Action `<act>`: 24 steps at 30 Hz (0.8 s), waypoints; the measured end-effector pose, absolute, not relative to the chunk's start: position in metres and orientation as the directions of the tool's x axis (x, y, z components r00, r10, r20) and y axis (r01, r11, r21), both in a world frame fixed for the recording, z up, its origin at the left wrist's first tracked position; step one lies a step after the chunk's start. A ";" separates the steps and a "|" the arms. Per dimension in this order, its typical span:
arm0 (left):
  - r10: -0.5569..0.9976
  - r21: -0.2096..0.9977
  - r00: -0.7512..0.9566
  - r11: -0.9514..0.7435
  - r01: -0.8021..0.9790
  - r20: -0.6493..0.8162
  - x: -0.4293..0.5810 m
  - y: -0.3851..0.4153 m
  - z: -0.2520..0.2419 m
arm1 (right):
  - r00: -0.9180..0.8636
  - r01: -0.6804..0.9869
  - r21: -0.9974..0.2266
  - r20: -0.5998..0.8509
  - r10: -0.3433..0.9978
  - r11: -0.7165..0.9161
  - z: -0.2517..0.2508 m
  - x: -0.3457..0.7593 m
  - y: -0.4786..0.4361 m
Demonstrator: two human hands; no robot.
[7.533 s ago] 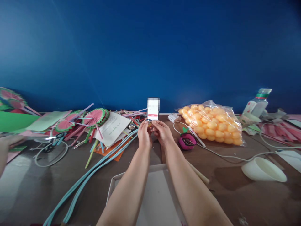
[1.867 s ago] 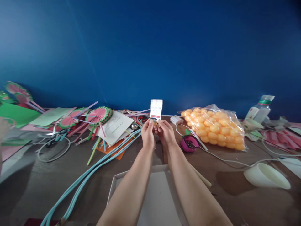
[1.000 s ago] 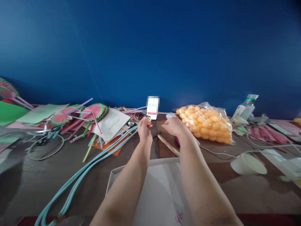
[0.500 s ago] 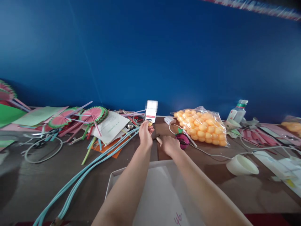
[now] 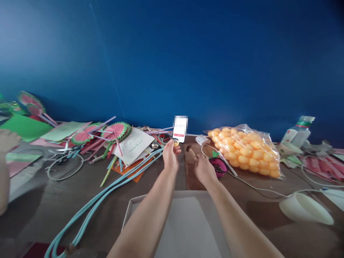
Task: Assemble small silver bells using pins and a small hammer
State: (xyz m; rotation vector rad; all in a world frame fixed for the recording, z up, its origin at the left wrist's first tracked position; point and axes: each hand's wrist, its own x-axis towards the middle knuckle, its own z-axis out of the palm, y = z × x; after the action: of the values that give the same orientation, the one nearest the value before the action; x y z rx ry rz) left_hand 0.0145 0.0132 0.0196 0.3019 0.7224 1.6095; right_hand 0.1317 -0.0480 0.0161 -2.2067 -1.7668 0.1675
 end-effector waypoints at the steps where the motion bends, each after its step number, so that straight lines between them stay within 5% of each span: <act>1: 0.961 0.611 -0.189 -0.028 -0.791 -0.201 0.015 0.014 0.019 | 0.230 0.924 -0.351 0.192 0.954 -0.152 0.015 0.133 -0.048; 5: 0.971 0.620 -0.175 -0.038 -0.784 -0.161 0.017 0.013 0.017 | 0.127 0.901 -0.404 0.597 0.792 0.159 0.012 0.133 -0.051; 8: 0.972 0.634 -0.153 -0.007 -0.773 -0.176 0.017 0.013 0.018 | 0.051 0.882 -0.351 0.734 0.677 0.314 0.017 0.130 -0.055; 13: 0.978 0.640 -0.110 0.030 -0.768 -0.178 0.018 0.012 0.018 | 0.033 0.884 -0.303 0.801 0.598 0.357 0.026 0.128 -0.058; 24: 0.989 0.669 -0.090 0.010 -0.744 -0.115 0.020 0.012 0.017 | 0.027 0.875 -0.337 0.750 0.660 0.347 0.025 0.128 -0.059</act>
State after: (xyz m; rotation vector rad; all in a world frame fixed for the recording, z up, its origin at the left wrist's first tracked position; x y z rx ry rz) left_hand 0.0200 0.0119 0.0173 0.4628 0.6887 1.5343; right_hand 0.1284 -0.0590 0.0254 -1.3825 -1.6996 -0.2962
